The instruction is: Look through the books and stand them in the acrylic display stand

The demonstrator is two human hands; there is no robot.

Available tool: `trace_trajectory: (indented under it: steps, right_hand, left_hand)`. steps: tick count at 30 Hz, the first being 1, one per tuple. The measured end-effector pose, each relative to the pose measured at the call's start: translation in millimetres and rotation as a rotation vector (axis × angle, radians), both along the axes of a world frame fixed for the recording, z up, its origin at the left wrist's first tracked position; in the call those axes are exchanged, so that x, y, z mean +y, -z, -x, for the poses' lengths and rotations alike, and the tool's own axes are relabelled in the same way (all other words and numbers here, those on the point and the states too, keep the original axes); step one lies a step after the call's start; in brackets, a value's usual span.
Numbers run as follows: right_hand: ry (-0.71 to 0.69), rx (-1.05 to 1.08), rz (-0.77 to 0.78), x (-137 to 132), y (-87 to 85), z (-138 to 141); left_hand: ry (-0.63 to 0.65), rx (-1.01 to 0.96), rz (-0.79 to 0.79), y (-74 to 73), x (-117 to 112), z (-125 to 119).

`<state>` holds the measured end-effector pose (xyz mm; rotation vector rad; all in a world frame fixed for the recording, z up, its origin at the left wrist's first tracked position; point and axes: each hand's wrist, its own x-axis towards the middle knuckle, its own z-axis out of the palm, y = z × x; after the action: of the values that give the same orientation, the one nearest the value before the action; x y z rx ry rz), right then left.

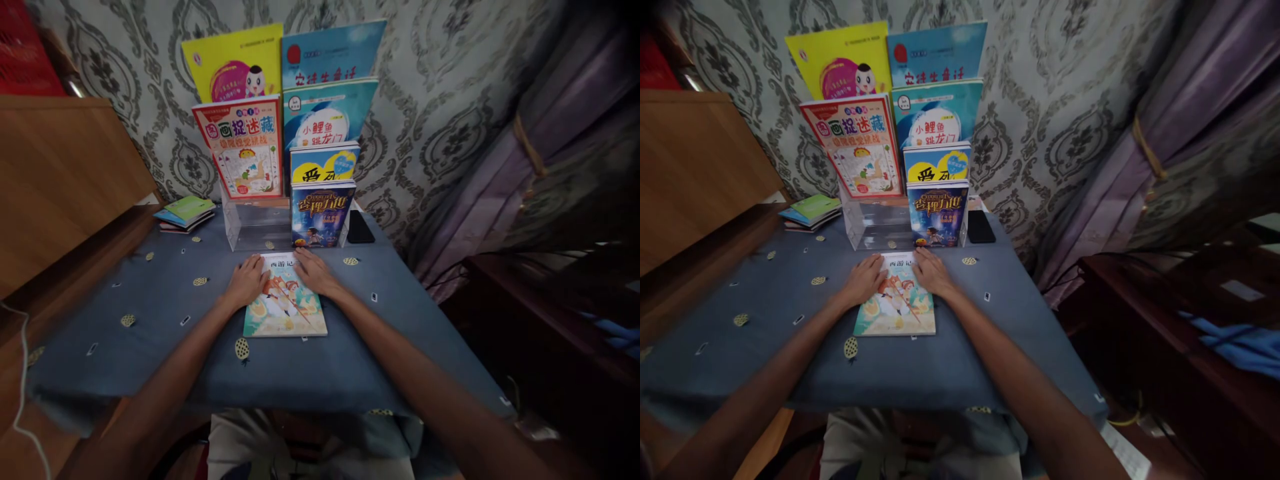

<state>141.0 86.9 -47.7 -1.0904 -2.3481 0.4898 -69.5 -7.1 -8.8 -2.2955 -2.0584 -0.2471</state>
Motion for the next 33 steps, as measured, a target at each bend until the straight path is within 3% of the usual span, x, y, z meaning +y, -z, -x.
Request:
trace_trajectory:
  steps: [9,17,23,28,33]
  right_hand:
    - [-0.093,0.204,0.030,28,3.6,-13]
    - [-0.108,0.260,0.057,30,6.5,-14]
    - [-0.115,0.254,0.042,30,13.2,-13]
    - [-0.090,0.159,-0.021,16,13.1,-9]
    - [0.004,0.017,-0.038,-20,6.1,-9]
  left_hand:
    - [0.074,0.099,-0.111,-4.7,7,-5]
    - [0.345,-0.050,-0.131,4.5,42,-24]
    - [0.407,-0.112,-0.182,12.0,58,-38]
    - [0.392,-0.145,-0.172,14.3,57,-37]
    - [0.366,-0.158,-0.140,12.6,55,-36]
